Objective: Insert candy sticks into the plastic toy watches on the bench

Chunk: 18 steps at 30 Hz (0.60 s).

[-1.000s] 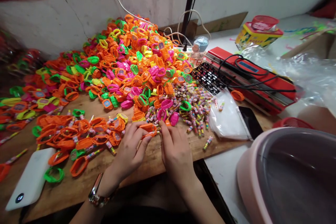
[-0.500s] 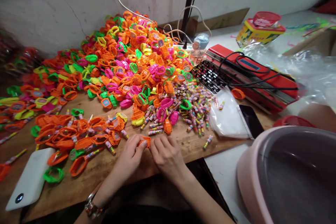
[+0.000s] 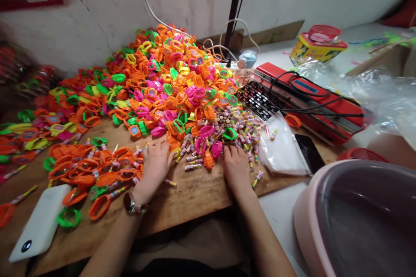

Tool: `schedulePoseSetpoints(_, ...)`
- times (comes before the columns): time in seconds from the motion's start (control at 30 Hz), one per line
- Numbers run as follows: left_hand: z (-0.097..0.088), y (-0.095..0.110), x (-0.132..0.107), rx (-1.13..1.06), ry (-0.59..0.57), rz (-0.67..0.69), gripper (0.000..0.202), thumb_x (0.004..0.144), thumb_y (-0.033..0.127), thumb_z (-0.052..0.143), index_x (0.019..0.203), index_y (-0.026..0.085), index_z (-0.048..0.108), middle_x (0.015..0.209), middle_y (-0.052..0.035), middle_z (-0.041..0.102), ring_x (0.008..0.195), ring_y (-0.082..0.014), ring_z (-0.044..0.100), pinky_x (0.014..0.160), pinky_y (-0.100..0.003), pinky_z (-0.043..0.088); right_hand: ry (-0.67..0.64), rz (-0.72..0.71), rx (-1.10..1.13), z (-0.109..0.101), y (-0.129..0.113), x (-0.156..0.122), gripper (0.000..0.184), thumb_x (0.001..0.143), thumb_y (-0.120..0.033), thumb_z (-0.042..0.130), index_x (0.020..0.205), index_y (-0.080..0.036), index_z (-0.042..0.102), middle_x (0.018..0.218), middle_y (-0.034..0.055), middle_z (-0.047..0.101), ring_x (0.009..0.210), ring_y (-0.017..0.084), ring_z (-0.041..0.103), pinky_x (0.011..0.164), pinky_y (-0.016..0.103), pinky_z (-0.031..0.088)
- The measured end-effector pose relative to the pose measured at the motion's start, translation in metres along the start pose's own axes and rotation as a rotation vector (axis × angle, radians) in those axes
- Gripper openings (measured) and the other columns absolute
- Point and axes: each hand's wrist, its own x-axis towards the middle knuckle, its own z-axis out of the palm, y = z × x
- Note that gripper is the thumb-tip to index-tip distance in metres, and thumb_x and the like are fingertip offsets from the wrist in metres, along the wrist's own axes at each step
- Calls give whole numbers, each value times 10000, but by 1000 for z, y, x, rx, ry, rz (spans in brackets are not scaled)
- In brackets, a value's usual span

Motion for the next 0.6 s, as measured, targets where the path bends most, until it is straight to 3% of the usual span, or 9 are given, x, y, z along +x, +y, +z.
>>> schedulePoseSetpoints(0.1, 13, 1, 3, -73, 4, 23, 134, 847, 245, 611, 932, 151, 655, 1149, -168, 618, 1073, -364, 533, 889, -542, 430, -4, -14, 14, 4, 2, 2, 301, 908, -81, 408, 1134, -63, 607, 898, 131, 599, 854, 248, 503, 755, 338, 388)
schedulePoseSetpoints(0.2, 18, -1, -4, -366, 77, 47, 101, 842, 233, 626, 918, 169, 640, 1124, -119, 620, 1083, -284, 564, 952, -470, 445, -25, 5, 59, 3, 0, 1, 327, 900, -67, 392, 1165, -70, 583, 925, 145, 584, 841, 245, 517, 731, 334, 409)
schedulePoseSetpoints(0.27, 19, -1, -9, -596, 83, 29, 124, 819, 225, 653, 931, 180, 627, 1088, -90, 621, 1071, -242, 585, 965, -423, 460, -50, -2, 102, 3, 0, 0, 293, 882, -51, 397, 1069, -97, 617, 936, 149, 589, 851, 249, 529, 737, 340, 421)
schedulePoseSetpoints(0.37, 21, 2, -12, -856, 32, -126, 382, 750, 234, 719, 1100, 200, 569, 1087, -76, 602, 983, -216, 620, 853, -377, 531, -62, -25, 172, 3, 2, 0, 254, 870, -43, 402, 965, -124, 622, 889, 124, 607, 838, 235, 555, 760, 342, 445)
schedulePoseSetpoints(0.43, 20, 5, -11, -925, 12, -204, 534, 716, 235, 748, 1201, 216, 526, 1118, -83, 577, 954, -211, 622, 783, -352, 553, -38, -15, 223, 0, 3, 1, 246, 892, -91, 410, 1061, -116, 588, 912, 121, 616, 866, 227, 577, 784, 343, 469)
schedulePoseSetpoints(0.5, 16, 8, -10, -887, 16, -174, 525, 721, 262, 755, 1207, 233, 558, 1112, -74, 570, 990, -215, 606, 841, -371, 537, 84, 89, 412, -9, -2, 0, 277, 914, -189, 449, 1169, -123, 533, 966, 116, 619, 895, 216, 597, 792, 344, 500)
schedulePoseSetpoints(0.6, 2, 14, -12, -813, 8, -12, 423, 778, 335, 723, 1177, 251, 612, 1104, -61, 593, 1072, -218, 582, 976, -399, 465, 274, 358, 1018, -35, -19, -3, 330, 877, -340, 578, 1173, -196, 551, 1031, 82, 634, 862, 193, 644, 776, 356, 544)
